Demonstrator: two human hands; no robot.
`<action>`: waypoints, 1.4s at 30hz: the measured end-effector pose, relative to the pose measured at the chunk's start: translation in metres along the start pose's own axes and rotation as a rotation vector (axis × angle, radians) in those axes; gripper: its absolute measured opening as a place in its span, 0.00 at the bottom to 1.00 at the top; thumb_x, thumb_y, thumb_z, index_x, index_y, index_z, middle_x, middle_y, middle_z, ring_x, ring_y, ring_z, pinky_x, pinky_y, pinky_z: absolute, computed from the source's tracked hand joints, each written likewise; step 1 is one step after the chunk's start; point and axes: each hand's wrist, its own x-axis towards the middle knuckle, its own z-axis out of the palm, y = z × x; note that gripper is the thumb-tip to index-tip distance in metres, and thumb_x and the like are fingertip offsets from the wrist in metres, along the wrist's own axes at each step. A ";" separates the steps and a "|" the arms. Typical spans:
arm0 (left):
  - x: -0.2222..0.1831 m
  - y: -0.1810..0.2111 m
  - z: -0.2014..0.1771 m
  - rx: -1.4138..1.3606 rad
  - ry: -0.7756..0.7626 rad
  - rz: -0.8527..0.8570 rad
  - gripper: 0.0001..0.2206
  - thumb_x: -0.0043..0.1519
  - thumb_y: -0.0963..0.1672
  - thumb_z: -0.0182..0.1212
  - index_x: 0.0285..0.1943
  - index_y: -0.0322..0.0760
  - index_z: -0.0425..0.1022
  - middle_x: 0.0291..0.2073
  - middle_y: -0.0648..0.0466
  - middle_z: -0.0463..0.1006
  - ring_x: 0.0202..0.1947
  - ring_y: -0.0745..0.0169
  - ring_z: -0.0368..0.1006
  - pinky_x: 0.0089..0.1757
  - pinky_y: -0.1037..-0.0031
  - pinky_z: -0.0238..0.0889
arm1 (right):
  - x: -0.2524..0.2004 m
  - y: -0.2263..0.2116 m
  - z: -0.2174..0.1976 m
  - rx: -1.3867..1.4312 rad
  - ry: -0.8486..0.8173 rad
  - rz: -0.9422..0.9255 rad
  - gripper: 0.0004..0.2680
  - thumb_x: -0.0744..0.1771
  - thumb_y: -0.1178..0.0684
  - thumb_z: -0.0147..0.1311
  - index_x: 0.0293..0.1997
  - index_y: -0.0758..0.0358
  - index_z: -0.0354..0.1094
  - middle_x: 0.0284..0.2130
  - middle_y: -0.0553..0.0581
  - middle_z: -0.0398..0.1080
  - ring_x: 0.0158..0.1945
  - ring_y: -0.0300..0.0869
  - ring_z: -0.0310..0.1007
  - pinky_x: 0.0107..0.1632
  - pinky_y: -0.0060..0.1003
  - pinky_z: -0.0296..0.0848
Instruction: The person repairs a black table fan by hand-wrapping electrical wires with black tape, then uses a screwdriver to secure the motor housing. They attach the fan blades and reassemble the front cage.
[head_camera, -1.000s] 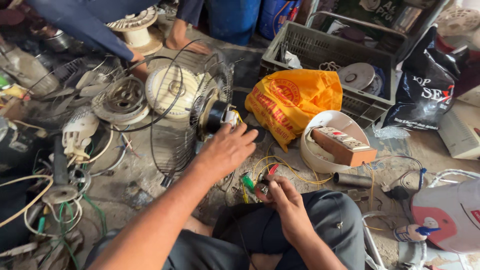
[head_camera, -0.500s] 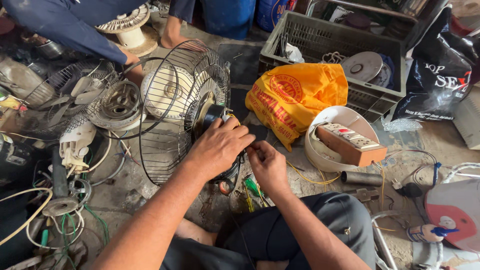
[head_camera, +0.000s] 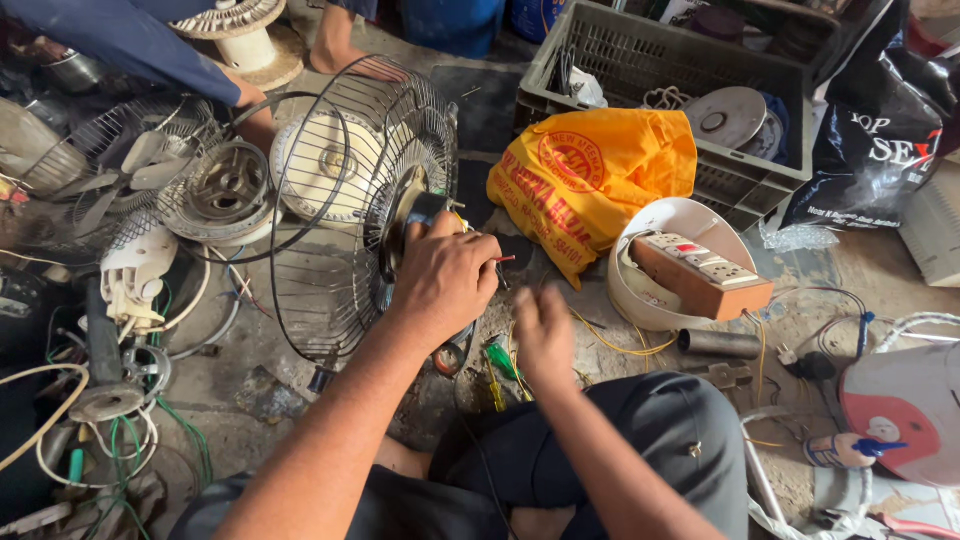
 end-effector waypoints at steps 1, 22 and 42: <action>0.001 0.000 0.001 -0.011 0.026 -0.007 0.03 0.58 0.43 0.63 0.37 0.42 0.82 0.33 0.57 0.84 0.43 0.54 0.73 0.46 0.58 0.56 | -0.014 0.015 0.006 -0.221 -0.121 -0.100 0.05 0.70 0.55 0.57 0.43 0.67 0.70 0.31 0.62 0.73 0.32 0.46 0.73 0.35 0.37 0.71; -0.001 -0.001 0.006 -0.219 0.121 -0.113 0.04 0.60 0.43 0.64 0.42 0.42 0.76 0.31 0.57 0.81 0.41 0.54 0.72 0.46 0.53 0.53 | 0.006 0.004 -0.036 0.305 -0.136 0.147 0.13 0.70 0.51 0.50 0.58 0.66 0.67 0.37 0.51 0.73 0.32 0.35 0.69 0.36 0.31 0.70; 0.004 -0.004 0.004 -0.211 0.053 -0.176 0.03 0.59 0.45 0.67 0.36 0.44 0.81 0.29 0.56 0.84 0.41 0.55 0.72 0.50 0.57 0.54 | 0.015 -0.056 -0.025 0.315 -0.476 -0.063 0.13 0.69 0.58 0.46 0.62 0.67 0.66 0.60 0.63 0.64 0.61 0.43 0.63 0.64 0.39 0.62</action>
